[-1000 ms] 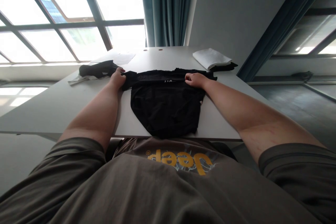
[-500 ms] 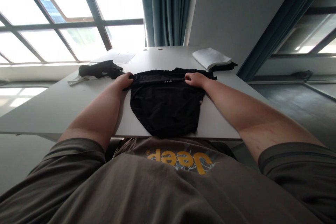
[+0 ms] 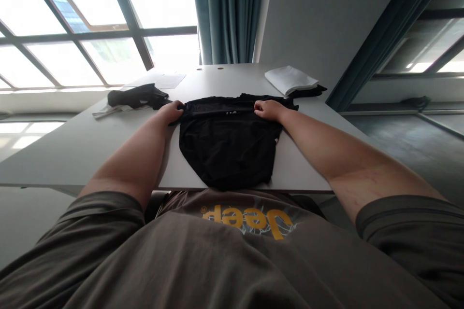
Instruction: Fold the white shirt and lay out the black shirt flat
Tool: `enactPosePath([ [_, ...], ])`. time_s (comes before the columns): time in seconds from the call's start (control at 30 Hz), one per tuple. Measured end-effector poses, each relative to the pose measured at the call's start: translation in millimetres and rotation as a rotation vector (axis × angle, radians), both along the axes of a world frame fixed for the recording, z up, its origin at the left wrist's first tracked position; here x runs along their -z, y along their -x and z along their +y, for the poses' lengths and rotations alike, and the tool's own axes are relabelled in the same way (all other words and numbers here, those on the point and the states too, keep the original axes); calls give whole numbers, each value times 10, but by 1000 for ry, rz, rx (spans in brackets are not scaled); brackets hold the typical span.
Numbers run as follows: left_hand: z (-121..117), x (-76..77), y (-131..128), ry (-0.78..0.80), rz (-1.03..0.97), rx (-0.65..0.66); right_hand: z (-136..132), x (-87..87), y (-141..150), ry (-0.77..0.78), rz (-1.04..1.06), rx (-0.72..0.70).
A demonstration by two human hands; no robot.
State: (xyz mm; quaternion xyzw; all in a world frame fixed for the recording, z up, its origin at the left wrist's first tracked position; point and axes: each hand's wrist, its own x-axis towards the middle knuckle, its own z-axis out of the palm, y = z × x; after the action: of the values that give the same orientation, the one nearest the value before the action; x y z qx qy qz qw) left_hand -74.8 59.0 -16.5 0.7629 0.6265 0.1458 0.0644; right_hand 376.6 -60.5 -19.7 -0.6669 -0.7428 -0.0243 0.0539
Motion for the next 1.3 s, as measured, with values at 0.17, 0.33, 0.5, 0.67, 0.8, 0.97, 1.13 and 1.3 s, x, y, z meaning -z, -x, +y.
enactPosePath([
  [0.17, -4, -4, 7, 5, 18, 10, -15, -17, 15, 7, -7, 0],
  [0.33, -22, -18, 3, 17, 17, 7, -24, -23, 32, 13, -4, 2],
  [0.5, -15, -19, 6, 9, 19, 11, -31, -26, 25, 9, 10, -1],
  [0.67, -4, -25, 6, 13, 41, 17, -31, -34, 20, 7, 1, 1],
  [0.8, -8, -32, -12, 10, 52, 0, -38, -44, 35, 6, -3, 1],
  [0.97, 10, -12, -6, -6, 50, 3, -42, -46, 42, 3, -25, -5],
  [1.13, 49, 16, 17, -15, 54, 18, -15, -21, 18, -8, -33, -11],
  [1.3, 77, 29, 18, -29, 52, 17, 31, 8, -25, -21, -21, -15],
])
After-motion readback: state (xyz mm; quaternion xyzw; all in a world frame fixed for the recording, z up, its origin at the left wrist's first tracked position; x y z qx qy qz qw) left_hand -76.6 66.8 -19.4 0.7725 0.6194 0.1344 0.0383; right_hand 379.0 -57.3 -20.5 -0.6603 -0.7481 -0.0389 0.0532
